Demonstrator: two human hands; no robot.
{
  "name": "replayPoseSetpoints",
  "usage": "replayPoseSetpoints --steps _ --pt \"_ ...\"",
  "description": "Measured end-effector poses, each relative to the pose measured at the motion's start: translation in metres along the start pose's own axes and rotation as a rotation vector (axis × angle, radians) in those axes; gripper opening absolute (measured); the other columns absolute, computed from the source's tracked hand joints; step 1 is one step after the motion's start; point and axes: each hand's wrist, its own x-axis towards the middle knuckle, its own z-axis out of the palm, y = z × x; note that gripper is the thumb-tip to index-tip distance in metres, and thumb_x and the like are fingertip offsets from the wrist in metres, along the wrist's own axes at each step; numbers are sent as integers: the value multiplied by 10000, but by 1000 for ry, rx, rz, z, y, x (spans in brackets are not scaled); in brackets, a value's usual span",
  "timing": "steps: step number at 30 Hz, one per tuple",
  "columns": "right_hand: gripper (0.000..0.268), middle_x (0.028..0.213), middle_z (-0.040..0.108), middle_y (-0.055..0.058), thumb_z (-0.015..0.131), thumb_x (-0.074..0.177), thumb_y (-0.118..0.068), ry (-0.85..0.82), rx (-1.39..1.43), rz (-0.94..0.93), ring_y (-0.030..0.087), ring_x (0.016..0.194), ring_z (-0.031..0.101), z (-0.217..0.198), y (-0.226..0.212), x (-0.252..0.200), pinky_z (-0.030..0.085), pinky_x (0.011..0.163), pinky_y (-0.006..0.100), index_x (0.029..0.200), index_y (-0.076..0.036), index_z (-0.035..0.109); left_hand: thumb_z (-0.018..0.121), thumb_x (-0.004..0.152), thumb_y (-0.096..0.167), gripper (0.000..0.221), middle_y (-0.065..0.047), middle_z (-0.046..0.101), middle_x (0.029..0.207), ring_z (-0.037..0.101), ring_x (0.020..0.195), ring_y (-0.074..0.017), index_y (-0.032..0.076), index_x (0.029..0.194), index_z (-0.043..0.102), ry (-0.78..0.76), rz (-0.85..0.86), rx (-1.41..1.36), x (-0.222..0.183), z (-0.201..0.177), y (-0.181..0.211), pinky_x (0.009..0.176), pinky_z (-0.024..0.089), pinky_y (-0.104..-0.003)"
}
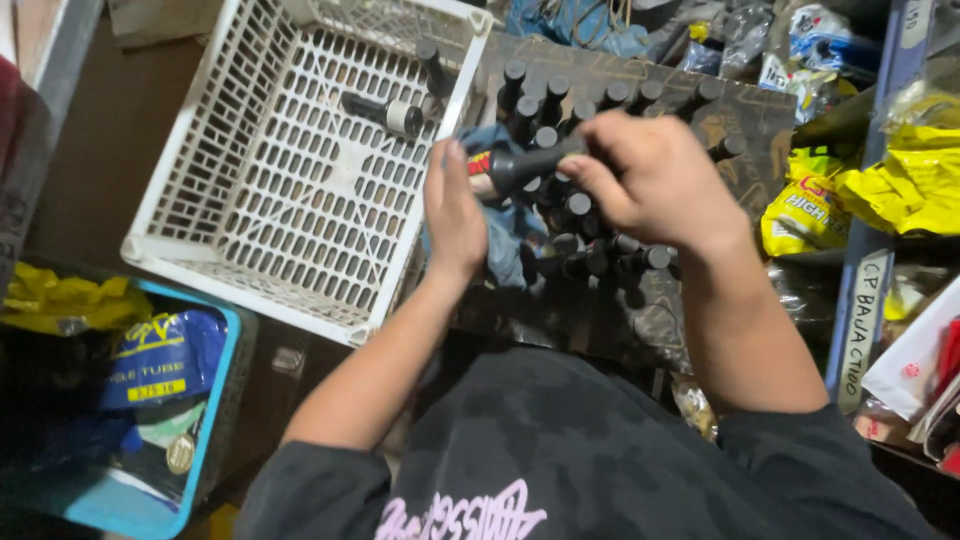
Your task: Cleaning and inspecting motorcycle engine valves or lifters using a blue cloth.
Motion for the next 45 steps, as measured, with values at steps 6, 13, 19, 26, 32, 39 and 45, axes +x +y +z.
replayPoseSetpoints --steps 6,13,19,26,32,39,45 --pt "208 852 692 257 691 1049 -152 34 54 29 498 775 682 8 -1 -17 546 648 514 1087 52 669 312 1088 520 574 -81 705 1125 676 1083 -187 87 1209 669 -68 -291 -646 2 -3 12 1034 542 -374" --pt "286 1086 697 268 774 970 -30 199 15 13 492 1001 694 15 -3 -19 568 851 533 1206 96 673 580 1008 321 358 -167 757 1092 750 983 -296 48 1203 705 -321 -710 -907 22 -23 44 878 636 -453" --pt "279 1112 710 158 795 949 21 326 -62 90 378 973 721 23 -35 -5 594 840 467 1216 34 715 550 1056 280 359 -174 661 1301 579 1246 -219 43 1305 653 -419 -365 -411 42 -41 29 1178 404 -441" --pt "274 945 696 172 783 973 -86 273 -76 226 407 824 703 42 -65 4 563 672 478 1200 36 689 428 1102 294 347 -120 667 1134 578 1146 -192 65 1175 678 -424 -88 -182 49 -58 17 1111 406 -392" --pt "251 760 671 216 597 1050 -212 165 48 297 489 724 663 43 -62 -1 519 586 535 1019 29 661 460 1081 345 334 -50 615 1006 570 987 -167 83 1128 662 -398 -85 -189 48 -63 25 957 472 -341" --pt "285 837 655 134 779 950 -168 308 140 231 321 700 671 16 -57 -9 552 630 405 1171 -12 689 536 1041 359 492 -294 609 1343 505 1332 -337 -64 1263 651 -297 -273 -106 40 -46 26 1180 330 -466" --pt "277 1004 692 166 713 976 -94 373 134 97 316 728 666 13 -37 -27 558 565 382 1222 32 701 519 1046 297 412 -149 627 1232 513 1215 -247 -45 1209 682 -223 -274 -180 21 -23 50 1161 346 -445"
